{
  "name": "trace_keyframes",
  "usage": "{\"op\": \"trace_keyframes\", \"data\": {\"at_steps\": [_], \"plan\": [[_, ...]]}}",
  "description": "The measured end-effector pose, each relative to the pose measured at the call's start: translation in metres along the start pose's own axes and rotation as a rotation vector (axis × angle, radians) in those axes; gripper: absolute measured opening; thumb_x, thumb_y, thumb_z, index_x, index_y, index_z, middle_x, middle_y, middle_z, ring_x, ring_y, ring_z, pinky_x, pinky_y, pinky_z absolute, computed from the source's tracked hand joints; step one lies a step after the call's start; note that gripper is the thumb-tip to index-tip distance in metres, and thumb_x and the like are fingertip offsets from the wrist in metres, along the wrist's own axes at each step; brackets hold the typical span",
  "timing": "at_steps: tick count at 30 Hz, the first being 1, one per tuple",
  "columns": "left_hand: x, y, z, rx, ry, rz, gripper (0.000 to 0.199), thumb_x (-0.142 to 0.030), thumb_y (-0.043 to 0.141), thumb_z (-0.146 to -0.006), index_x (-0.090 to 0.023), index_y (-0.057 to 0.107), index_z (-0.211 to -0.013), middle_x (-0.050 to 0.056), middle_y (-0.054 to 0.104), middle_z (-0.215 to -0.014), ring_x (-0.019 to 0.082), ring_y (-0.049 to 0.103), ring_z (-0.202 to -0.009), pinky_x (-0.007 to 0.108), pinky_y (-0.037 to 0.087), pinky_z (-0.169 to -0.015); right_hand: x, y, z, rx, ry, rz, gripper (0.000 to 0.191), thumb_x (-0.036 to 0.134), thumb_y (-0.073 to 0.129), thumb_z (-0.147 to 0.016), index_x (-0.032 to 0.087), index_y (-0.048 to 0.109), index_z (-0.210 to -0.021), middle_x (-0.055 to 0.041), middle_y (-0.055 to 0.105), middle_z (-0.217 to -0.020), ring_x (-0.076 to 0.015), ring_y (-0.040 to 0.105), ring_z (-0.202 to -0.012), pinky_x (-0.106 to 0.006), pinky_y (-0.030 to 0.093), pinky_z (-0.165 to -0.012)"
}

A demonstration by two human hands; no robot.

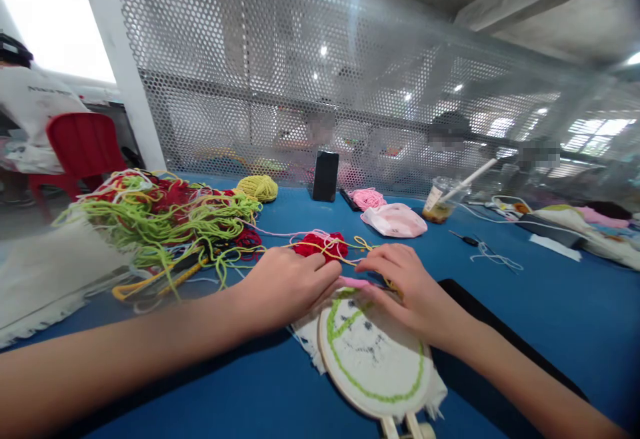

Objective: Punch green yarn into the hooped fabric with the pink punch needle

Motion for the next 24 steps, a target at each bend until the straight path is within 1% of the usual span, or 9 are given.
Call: {"op": "trace_keyframes", "data": {"at_steps": [2,5,7,10,13,16,20,24], "plan": [[-0.004,0.0,0.001,-0.013,0.021,0.01,0.025,-0.033,0.029,-0.09,-0.02,0.047,-0.077,-0.001,0.056,-0.059,0.015,0.051,-0.045,0.026,0.02,-0.039,0.006,0.002,0.0,0.005,-0.087,0.082,0.018,0.028,0.049,-0.082,0.02,0.055,-0.096,-0.0033,0.055,-0.095,-0.017,0.044,-0.092,-0.036,0.031,-0.084],[-0.008,0.0,0.002,-0.028,0.02,0.022,0.029,-0.035,0.027,-0.09,-0.021,0.048,-0.077,-0.002,0.055,-0.059,0.016,0.051,-0.045,0.026,0.023,-0.039,0.013,0.005,0.001,0.008,-0.167,0.161,0.015,0.02,0.042,-0.084,0.017,0.056,-0.089,-0.0027,0.057,-0.084,-0.0159,0.045,-0.084,-0.036,0.031,-0.082],[-0.008,0.0,0.001,-0.03,0.01,0.026,0.028,-0.036,0.026,-0.089,-0.022,0.05,-0.084,-0.002,0.056,-0.062,0.016,0.051,-0.046,0.026,0.025,-0.04,0.012,0.006,0.0,0.001,-0.164,0.179,0.018,0.016,0.038,-0.085,0.015,0.056,-0.086,-0.0039,0.056,-0.079,-0.0158,0.044,-0.079,-0.034,0.033,-0.077],[-0.005,-0.001,0.0,-0.013,-0.009,0.045,0.027,-0.035,0.028,-0.089,-0.022,0.048,-0.102,0.0,0.059,-0.073,0.016,0.055,-0.053,0.026,0.03,-0.042,0.004,0.006,0.0,-0.004,-0.125,0.182,0.019,0.015,0.037,-0.085,0.012,0.056,-0.087,-0.0063,0.056,-0.079,-0.0166,0.044,-0.076,-0.032,0.037,-0.071],[0.0,-0.001,-0.001,0.026,-0.037,0.087,0.029,-0.031,0.029,-0.089,-0.02,0.044,-0.111,0.002,0.061,-0.081,0.017,0.059,-0.064,0.026,0.035,-0.047,-0.006,0.006,0.0,-0.024,-0.104,0.224,0.019,0.013,0.037,-0.085,0.011,0.055,-0.089,-0.0074,0.056,-0.081,-0.0175,0.044,-0.077,-0.032,0.038,-0.07],[0.003,0.0,-0.001,0.059,-0.036,0.119,0.027,-0.027,0.031,-0.088,-0.019,0.046,-0.108,0.003,0.061,-0.081,0.018,0.059,-0.068,0.026,0.038,-0.05,-0.012,0.005,-0.001,-0.032,-0.084,0.241,0.02,0.012,0.036,-0.085,0.012,0.054,-0.09,-0.0079,0.056,-0.084,-0.0178,0.045,-0.079,-0.032,0.039,-0.07],[0.007,0.002,0.0,0.031,-0.055,0.079,0.022,-0.023,0.036,-0.085,-0.018,0.05,-0.101,0.002,0.062,-0.076,0.017,0.059,-0.066,0.025,0.037,-0.05,-0.018,0.003,-0.001,-0.021,-0.047,0.256,0.019,0.014,0.035,-0.086,0.013,0.054,-0.089,-0.0073,0.057,-0.082,-0.0177,0.047,-0.077,-0.031,0.04,-0.067],[0.014,0.003,-0.001,0.016,-0.08,0.053,0.019,-0.023,0.036,-0.084,-0.018,0.055,-0.085,0.001,0.062,-0.07,0.016,0.058,-0.062,0.025,0.036,-0.051,-0.027,0.0,0.0,-0.03,-0.028,0.317,0.022,0.017,0.032,-0.087,0.014,0.054,-0.089,-0.0079,0.057,-0.081,-0.0188,0.049,-0.077,-0.032,0.041,-0.066]]}}
Point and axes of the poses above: each hand's wrist, its own z-axis away from the middle knuckle, its own y-axis out of the palm, x = y × z, the point moved 3 cm from there along -z, towards the middle knuckle
